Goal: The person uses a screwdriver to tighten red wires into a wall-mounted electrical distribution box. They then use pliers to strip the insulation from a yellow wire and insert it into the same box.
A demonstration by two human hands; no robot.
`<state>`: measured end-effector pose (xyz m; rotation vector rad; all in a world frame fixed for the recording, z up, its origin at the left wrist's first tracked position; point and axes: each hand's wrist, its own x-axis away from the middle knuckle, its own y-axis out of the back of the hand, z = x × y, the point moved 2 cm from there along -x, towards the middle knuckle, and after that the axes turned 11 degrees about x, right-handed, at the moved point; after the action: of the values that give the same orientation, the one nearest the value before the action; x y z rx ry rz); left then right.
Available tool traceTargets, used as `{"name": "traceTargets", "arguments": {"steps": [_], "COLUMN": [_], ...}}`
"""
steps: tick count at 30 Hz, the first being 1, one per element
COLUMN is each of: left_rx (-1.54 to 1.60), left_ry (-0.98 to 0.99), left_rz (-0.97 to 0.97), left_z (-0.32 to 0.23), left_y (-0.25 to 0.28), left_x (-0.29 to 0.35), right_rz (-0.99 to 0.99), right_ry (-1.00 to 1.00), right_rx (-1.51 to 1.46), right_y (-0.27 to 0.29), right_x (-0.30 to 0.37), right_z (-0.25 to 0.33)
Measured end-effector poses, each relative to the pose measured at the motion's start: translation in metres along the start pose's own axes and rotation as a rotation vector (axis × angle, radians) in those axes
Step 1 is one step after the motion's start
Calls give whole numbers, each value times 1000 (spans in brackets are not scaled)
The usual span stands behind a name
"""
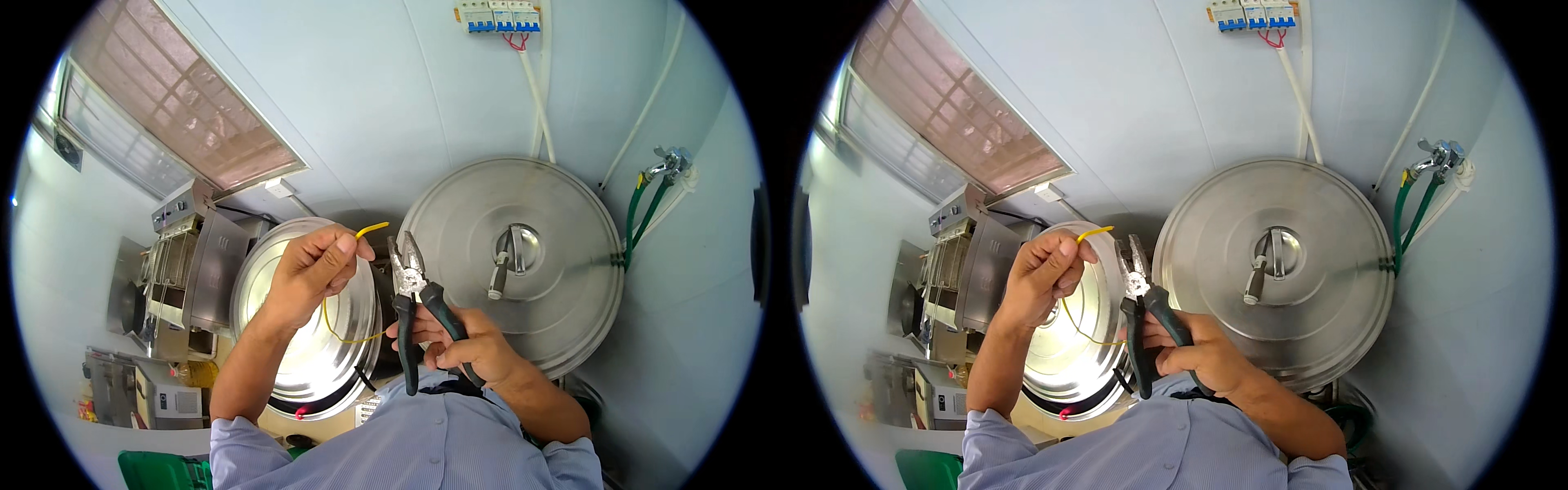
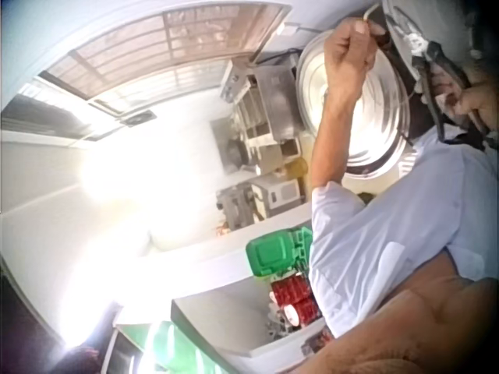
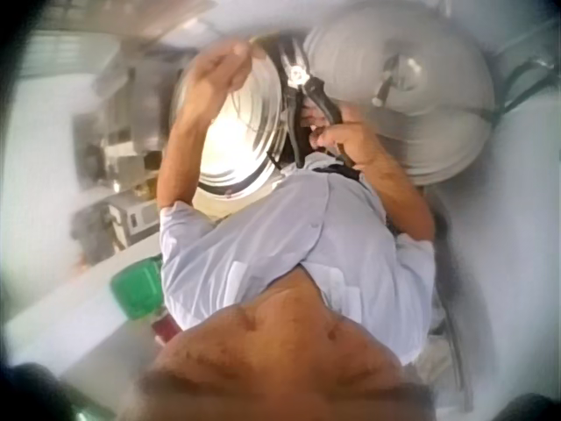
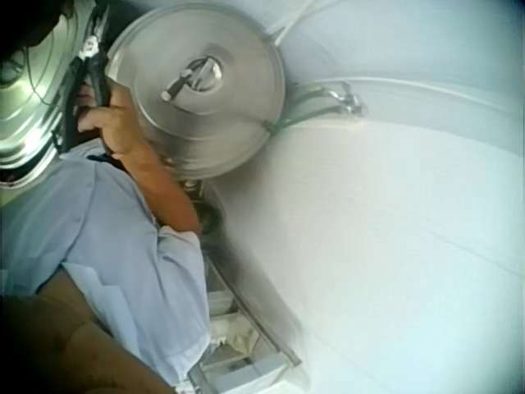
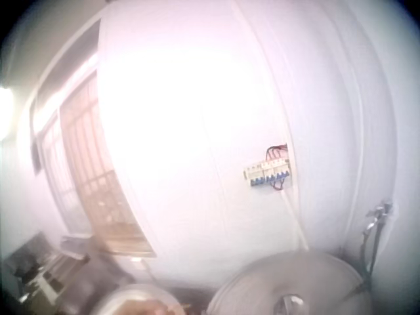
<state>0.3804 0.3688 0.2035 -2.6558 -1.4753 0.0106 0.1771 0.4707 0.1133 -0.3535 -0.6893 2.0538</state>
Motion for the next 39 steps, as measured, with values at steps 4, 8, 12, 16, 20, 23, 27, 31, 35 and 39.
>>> {"name": "traceTargets", "arguments": {"steps": [4,8,12,16,20,23,27,31,35,39], "left_rx": [-38,-133,-121,-143,-136,-170,-115,-105,-93,-63], "left_ry": [-13,-16,26,-6,-5,-57,-70,-83,-94,-98], "left_rz": [-8,-43,-39,-38,-74,-100,-106,-144,-172,-210], "left_z": [-8,-12,-15,-10,-1,9,15,22,25,28], "left_y": [1,0,-1,-3,-3,-6,-5,0,-1,-3], "left_x": [1,2,8,19,42,54,66,75,83,90], "right_rz": [40,43,51,59,72,91,97,129,99,98], "right_ry": [-23,-34,-34,-48,-64,-90,-110,-145,-126,-107], "right_rx": [-6,-21,-33,1,65,120,240,356,511,613], "right_y": [-1,-8,-12,-15,-18,-22,-26,-30,-31,-34], "right_x": [-4,-5,-8,-8,-10,-14,-18,-22,-21,-22], "right_z": [2,8,8,4,1,-1,-5,-5,-7,-8]}}
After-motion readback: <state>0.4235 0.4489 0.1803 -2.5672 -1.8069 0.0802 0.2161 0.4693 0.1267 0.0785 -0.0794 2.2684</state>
